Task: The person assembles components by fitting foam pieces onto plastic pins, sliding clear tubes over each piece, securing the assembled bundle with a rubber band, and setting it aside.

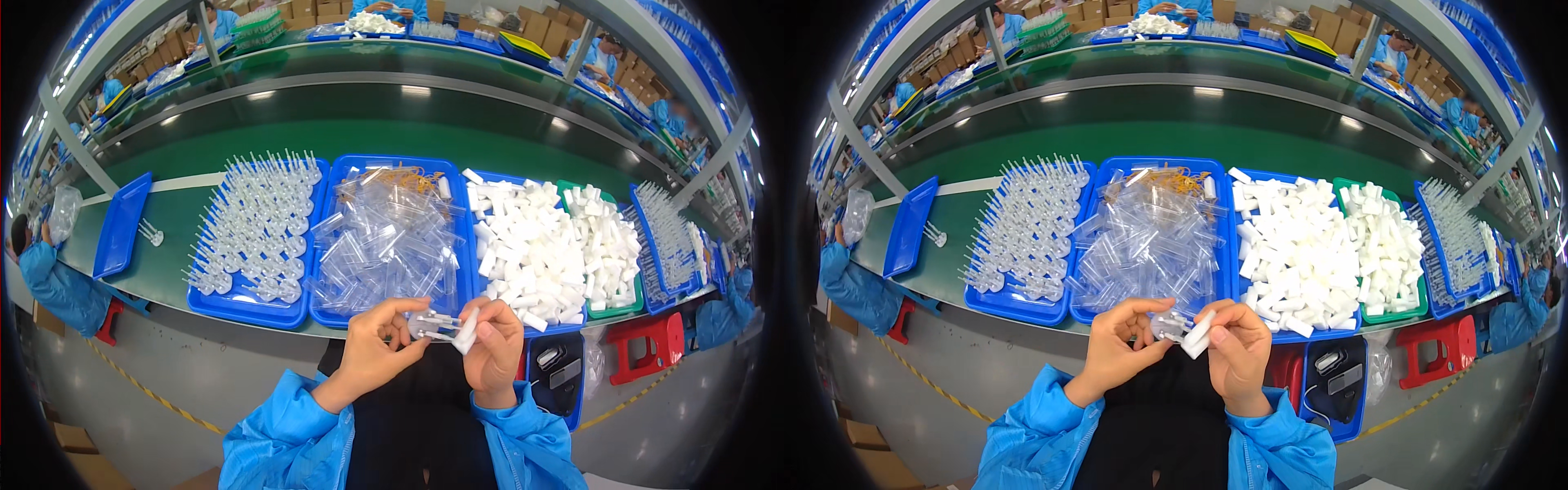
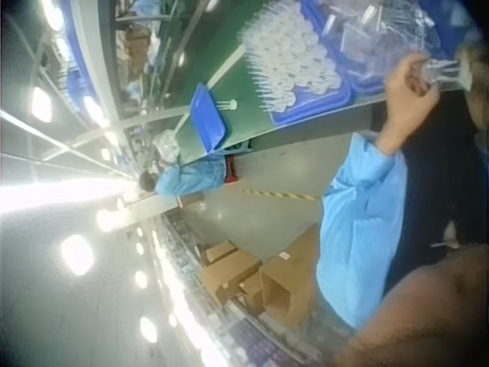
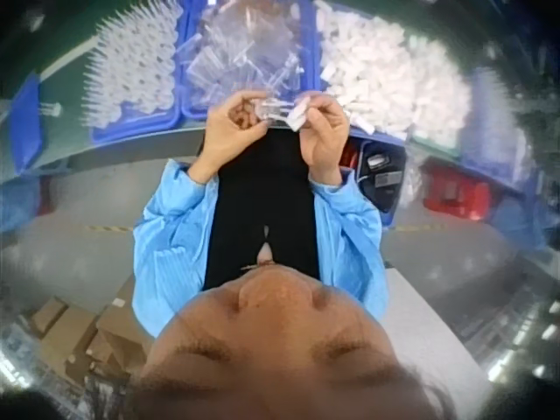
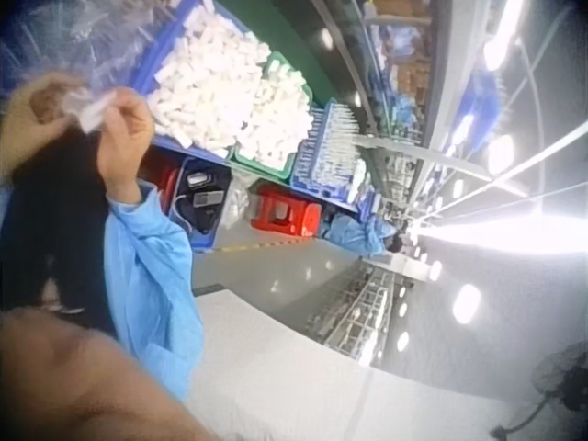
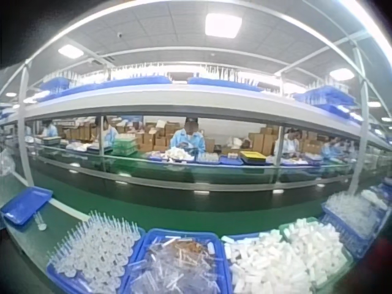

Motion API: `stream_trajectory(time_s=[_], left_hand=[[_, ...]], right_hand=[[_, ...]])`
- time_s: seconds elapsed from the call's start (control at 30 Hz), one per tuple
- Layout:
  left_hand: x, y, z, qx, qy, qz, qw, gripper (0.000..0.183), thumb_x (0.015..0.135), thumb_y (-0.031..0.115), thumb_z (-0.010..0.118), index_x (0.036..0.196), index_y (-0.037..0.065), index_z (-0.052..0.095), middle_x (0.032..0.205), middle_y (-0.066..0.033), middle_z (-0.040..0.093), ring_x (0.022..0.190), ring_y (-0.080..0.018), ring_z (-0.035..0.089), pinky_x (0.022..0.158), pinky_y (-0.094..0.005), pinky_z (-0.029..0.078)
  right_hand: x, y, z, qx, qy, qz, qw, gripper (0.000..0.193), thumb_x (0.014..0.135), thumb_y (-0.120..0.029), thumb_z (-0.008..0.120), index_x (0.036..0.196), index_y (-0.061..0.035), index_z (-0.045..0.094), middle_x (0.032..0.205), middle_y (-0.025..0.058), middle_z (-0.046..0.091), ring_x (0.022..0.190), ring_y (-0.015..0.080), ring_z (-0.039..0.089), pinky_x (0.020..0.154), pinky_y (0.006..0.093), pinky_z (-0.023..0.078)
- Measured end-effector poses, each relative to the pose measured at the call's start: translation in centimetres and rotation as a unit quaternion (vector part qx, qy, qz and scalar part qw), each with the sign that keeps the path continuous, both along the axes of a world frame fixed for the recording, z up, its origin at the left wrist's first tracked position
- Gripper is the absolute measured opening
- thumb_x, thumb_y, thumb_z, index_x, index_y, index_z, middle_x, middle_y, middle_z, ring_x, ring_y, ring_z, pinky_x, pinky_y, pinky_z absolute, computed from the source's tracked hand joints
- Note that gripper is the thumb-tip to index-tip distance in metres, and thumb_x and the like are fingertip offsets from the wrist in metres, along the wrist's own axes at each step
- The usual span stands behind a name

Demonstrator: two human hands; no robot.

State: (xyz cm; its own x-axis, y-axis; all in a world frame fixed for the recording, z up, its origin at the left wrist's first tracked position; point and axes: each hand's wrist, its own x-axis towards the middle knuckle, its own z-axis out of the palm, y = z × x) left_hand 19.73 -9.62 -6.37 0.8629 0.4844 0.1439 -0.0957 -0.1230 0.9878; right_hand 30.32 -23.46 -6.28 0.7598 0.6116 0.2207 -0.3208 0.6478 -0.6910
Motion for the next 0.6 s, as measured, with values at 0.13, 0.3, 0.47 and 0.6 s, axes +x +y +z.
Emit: stream_trajectory(time_s=[0.13, 0.3, 0.47, 0.6], left_hand=[[0.0, 0.2, -0.4, -0.174, -0.061, -0.09, 0.979, 0.035, 0.081, -0.009, 0.063, 0.115, -0.004, 0.059, 0.122, -0.0163, 0.059, 0.073, -0.0046, 0.055, 0.063, -0.0196, 0.047], [0.6, 0.7, -1.4, -0.254, -0.112, -0.071, 0.958, 0.033, 0.085, -0.007, 0.064, 0.117, -0.006, 0.056, 0.121, -0.0161, 0.058, 0.09, -0.0118, 0.061, 0.079, -0.0259, 0.053], [1.1, 0.3, -1.6, -0.345, -0.129, -0.052, 0.928, 0.034, 0.084, -0.007, 0.066, 0.116, -0.005, 0.056, 0.117, -0.014, 0.058, 0.101, -0.0192, 0.062, 0.086, -0.0311, 0.055], [1.2, 0.8, -1.5, -0.412, -0.112, -0.042, 0.903, 0.038, 0.08, -0.008, 0.069, 0.116, -0.006, 0.057, 0.115, -0.0143, 0.058, 0.106, -0.0238, 0.062, 0.086, -0.0343, 0.057]], right_hand=[[0.5, -0.4, -0.1, -0.008, 0.004, -0.032, 0.999, 0.01, 0.084, -0.002, 0.061, 0.093, 0.0025, 0.058, 0.1, 0.0175, 0.06, 0.09, 0.0196, 0.058, 0.082, 0.031, 0.047], [1.1, 0.2, -0.8, 0.005, 0.017, -0.022, 1.0, 0.011, 0.084, -0.004, 0.06, 0.094, 0.0018, 0.057, 0.101, 0.0172, 0.059, 0.09, 0.0199, 0.058, 0.082, 0.0304, 0.048], [1.1, 1.3, -1.1, 0.05, 0.106, 0.057, 0.992, 0.012, 0.084, -0.003, 0.059, 0.096, -0.0009, 0.057, 0.102, 0.0157, 0.058, 0.09, 0.0206, 0.058, 0.083, 0.0304, 0.048], [1.7, 1.3, -1.7, 0.052, 0.122, 0.072, 0.989, 0.012, 0.085, -0.003, 0.059, 0.096, -0.0006, 0.057, 0.103, 0.0159, 0.058, 0.091, 0.0211, 0.059, 0.085, 0.0306, 0.049]])
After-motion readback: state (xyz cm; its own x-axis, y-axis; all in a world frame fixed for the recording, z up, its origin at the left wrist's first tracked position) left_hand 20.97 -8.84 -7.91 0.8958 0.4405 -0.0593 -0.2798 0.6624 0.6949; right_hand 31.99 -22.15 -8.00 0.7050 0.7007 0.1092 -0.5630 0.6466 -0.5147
